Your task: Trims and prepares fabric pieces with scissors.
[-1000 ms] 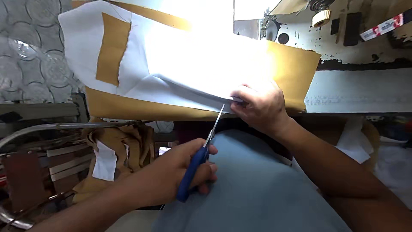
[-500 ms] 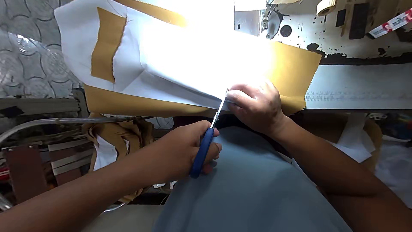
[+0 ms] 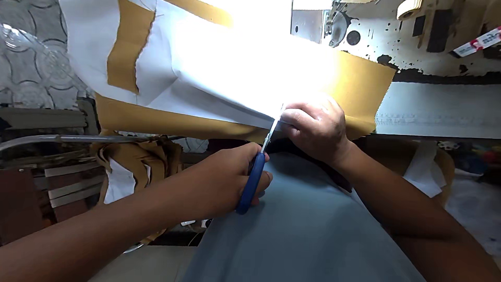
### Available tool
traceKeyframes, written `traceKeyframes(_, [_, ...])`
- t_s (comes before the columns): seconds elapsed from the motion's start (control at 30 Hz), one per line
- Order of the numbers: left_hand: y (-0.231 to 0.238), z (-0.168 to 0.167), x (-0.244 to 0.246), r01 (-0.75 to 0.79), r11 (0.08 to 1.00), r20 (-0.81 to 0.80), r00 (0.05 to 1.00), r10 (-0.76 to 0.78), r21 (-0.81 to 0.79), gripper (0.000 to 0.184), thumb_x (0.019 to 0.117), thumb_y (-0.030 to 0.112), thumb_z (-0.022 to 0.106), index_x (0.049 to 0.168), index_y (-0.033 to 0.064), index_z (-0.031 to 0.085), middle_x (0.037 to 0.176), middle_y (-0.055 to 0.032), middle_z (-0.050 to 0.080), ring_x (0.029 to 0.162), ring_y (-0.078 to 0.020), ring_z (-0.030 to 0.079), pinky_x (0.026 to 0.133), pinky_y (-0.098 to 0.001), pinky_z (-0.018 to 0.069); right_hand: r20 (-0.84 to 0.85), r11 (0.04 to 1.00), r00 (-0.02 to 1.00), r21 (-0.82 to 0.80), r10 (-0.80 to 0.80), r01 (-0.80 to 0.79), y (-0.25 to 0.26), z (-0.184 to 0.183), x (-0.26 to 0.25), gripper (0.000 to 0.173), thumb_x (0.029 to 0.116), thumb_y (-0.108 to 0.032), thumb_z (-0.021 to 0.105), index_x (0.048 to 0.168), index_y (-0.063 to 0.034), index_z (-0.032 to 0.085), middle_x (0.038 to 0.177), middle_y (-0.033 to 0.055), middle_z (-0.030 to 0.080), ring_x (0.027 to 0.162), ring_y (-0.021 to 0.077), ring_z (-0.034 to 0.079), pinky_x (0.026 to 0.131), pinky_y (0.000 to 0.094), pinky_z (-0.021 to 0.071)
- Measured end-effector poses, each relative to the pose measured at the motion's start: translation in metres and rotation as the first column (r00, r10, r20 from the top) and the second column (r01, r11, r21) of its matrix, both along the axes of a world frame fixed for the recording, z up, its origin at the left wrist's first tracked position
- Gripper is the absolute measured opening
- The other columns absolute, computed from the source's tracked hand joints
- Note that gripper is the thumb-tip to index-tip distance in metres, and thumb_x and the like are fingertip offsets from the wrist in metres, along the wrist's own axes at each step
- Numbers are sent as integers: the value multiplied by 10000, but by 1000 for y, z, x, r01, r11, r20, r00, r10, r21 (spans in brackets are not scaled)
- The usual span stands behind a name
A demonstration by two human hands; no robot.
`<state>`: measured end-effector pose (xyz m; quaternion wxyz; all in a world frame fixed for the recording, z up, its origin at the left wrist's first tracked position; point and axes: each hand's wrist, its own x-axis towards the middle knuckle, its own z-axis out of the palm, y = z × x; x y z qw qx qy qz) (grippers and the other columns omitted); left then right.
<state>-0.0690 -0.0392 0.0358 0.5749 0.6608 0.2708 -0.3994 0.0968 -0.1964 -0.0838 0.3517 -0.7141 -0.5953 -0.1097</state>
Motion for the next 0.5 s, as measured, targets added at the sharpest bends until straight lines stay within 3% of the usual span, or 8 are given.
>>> traceKeyframes(0.2, [-1,-1,-2,44,998,-13,999,-43,41,328,1019,420,591,1268,209,563,965,59,743,813,-62,740,683,-251,637,8,1000,1000,9,-1,0,0,-2,0,108,962,-146,661,943,-109,761,927,81,754,841,246,684,725,391,498])
traceKeyframes(0.5, [-2,2,0,-39,998,-24,999,38,-43,292,1036,367,577,1259,180,562,1007,28,758,835,-92,753,704,-260,642,7,1000,1000,0,17,-17,1,-2,1,100,960,-139,664,954,-111,760,959,80,754,869,253,679,742,393,500])
